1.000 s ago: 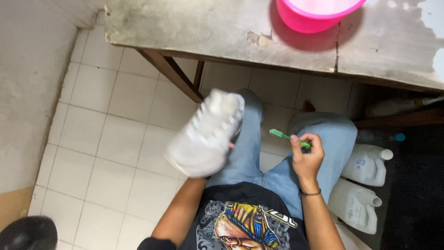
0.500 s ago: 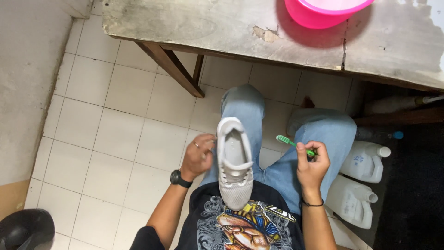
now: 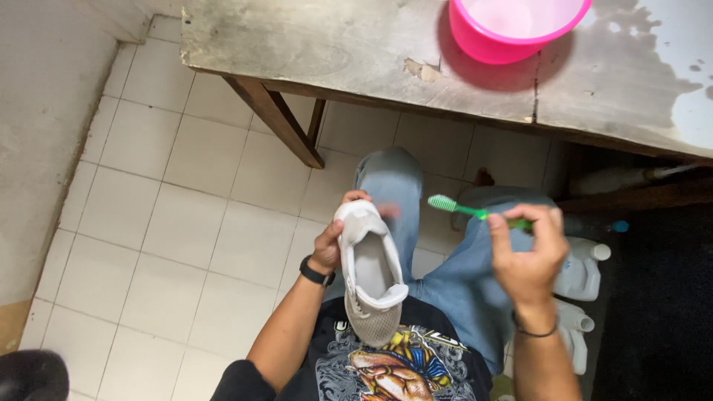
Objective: The person scrubs the inside and upper parts of a white sneaker using a green toothbrush. They repeatedly dip the toothbrush into a pink bowl of water on a nearby table to wet the bristles before continuing to clean the shoe.
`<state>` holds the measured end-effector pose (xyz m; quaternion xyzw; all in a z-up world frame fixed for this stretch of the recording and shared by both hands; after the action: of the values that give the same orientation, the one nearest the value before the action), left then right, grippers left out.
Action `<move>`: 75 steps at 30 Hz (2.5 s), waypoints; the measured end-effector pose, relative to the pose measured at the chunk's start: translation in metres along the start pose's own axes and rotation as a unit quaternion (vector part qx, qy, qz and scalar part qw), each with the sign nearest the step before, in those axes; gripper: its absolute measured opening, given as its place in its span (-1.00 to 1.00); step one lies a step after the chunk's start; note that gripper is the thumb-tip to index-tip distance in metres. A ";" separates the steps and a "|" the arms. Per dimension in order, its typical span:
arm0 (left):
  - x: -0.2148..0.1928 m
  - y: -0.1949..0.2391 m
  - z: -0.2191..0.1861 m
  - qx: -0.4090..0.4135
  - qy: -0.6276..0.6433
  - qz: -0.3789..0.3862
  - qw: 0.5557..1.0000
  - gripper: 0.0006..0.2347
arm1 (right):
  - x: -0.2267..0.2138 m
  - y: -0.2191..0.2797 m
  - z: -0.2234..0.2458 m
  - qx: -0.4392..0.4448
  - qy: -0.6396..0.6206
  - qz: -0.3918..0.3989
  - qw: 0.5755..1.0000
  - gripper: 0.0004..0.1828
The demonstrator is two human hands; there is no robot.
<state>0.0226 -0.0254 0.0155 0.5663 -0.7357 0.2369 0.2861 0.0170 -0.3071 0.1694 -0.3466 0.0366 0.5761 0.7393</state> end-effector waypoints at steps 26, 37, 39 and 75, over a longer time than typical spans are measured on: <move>0.035 -0.051 -0.043 -0.020 0.124 -0.206 0.971 -0.63 | -0.033 -0.231 0.048 -0.232 0.396 -0.007 0.889 -0.54; 0.062 -0.049 -0.065 0.022 0.121 -0.167 0.978 -0.59 | -0.039 -0.200 0.033 -0.269 0.201 -0.067 0.940 -0.67; 0.077 -0.051 -0.073 0.029 0.077 -0.118 0.990 -0.59 | -0.035 -0.200 0.016 -0.255 0.222 -0.037 0.940 -0.69; 0.105 -0.024 -0.090 0.186 -0.120 -0.170 0.960 -0.54 | 0.024 -0.033 0.180 -0.325 0.403 0.109 0.849 -0.80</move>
<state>0.0393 -0.0439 0.1531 0.7503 -0.6006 0.2480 0.1217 -0.0078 -0.1905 0.3101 -0.7624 0.1799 0.4419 0.4371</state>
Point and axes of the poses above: each hand's wrist, its own y-axis away from the middle knuckle, its own x-axis out of the palm, z = x × y, the point moved 8 cm from there along -y, towards the middle knuckle, and after that the axes turned 7 degrees about -y, right-handed, at the moved point
